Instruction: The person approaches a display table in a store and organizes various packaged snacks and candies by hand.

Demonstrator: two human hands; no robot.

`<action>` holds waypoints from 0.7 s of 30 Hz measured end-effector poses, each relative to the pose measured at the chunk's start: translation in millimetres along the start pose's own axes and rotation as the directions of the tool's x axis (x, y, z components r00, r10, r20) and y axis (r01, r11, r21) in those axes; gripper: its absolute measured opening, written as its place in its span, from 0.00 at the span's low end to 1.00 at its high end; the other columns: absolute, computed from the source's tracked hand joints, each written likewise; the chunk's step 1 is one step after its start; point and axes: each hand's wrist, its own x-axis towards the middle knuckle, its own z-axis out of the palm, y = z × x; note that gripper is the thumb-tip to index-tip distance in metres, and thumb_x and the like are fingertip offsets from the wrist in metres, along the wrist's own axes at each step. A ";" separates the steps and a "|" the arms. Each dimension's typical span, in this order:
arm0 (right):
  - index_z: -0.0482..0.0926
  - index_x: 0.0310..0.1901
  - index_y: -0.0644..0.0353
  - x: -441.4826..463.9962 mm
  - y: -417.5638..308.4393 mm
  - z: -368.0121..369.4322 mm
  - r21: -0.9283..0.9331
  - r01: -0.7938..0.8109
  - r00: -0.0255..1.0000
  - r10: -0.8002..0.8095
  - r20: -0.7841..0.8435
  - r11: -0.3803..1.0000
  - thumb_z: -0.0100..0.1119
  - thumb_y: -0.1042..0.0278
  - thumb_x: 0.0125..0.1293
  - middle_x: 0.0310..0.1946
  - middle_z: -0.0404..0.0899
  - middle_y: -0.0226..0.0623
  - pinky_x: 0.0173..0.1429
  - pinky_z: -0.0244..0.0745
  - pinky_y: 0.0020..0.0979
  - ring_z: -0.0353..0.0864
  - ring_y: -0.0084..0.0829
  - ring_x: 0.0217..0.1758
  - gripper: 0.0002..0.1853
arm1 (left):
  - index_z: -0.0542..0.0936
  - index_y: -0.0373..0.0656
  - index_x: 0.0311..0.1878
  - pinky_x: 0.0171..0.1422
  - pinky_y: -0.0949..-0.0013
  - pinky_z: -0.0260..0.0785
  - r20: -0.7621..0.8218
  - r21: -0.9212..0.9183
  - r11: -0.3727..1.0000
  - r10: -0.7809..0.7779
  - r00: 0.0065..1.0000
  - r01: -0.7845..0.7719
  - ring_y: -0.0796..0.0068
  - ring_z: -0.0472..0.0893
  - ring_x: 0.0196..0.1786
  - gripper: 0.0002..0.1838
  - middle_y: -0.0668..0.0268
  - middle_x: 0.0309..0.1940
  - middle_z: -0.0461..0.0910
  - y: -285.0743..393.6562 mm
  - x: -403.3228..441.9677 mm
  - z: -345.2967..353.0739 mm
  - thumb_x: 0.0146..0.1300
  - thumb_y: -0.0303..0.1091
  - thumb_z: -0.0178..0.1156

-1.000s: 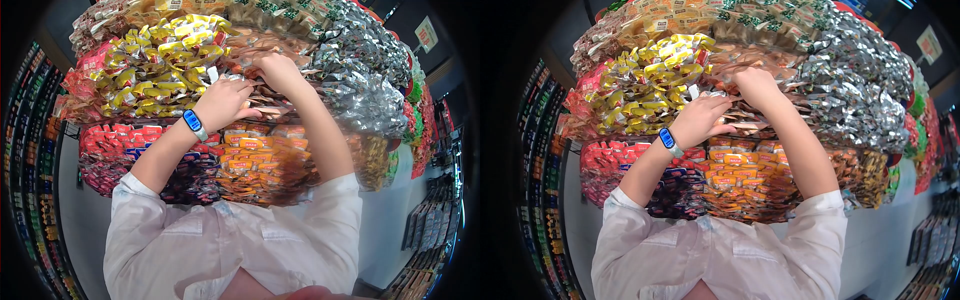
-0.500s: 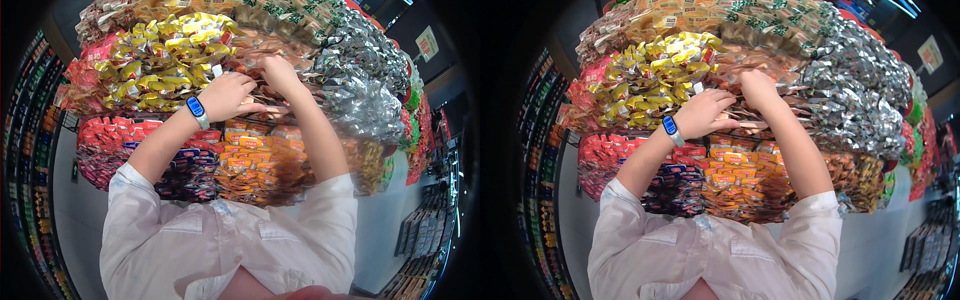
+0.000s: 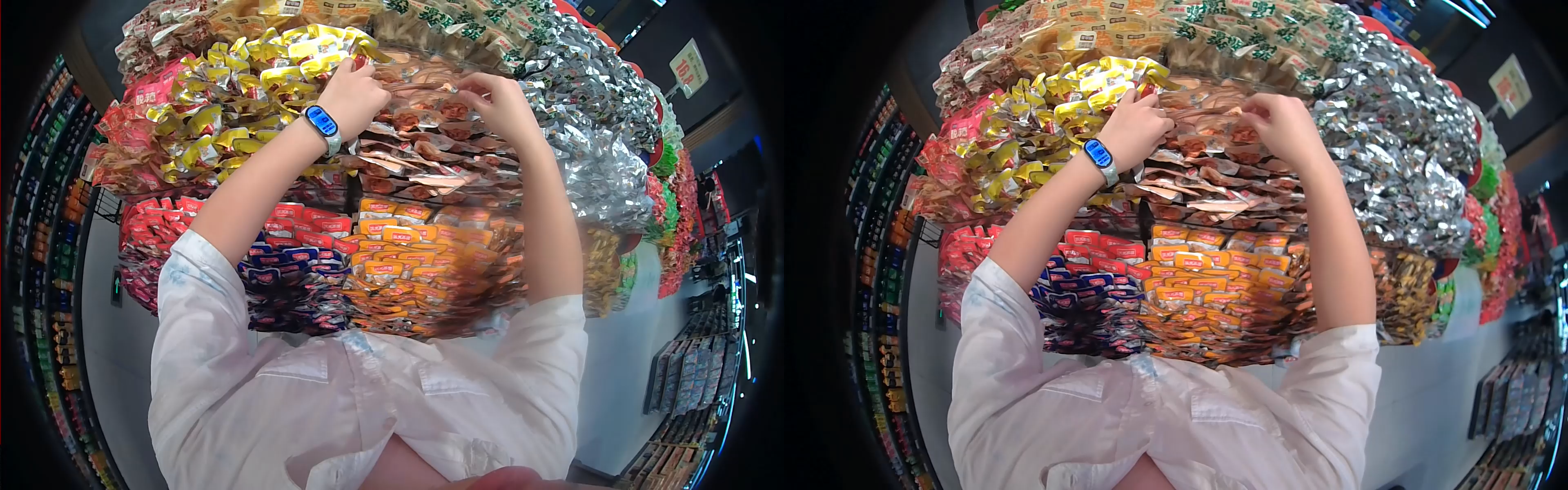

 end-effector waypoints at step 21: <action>0.76 0.39 0.55 -43.6 7.7 20.2 -0.433 0.212 0.973 -0.231 0.010 0.876 0.58 0.68 0.66 0.24 0.81 0.42 0.36 0.77 0.47 0.84 0.47 0.33 0.03 | 0.86 0.46 0.41 0.57 0.57 0.65 -0.101 -0.323 0.946 -0.041 0.994 0.006 0.65 0.80 0.50 0.10 0.66 0.42 0.81 14.6 9.3 -16.6 0.68 0.40 0.59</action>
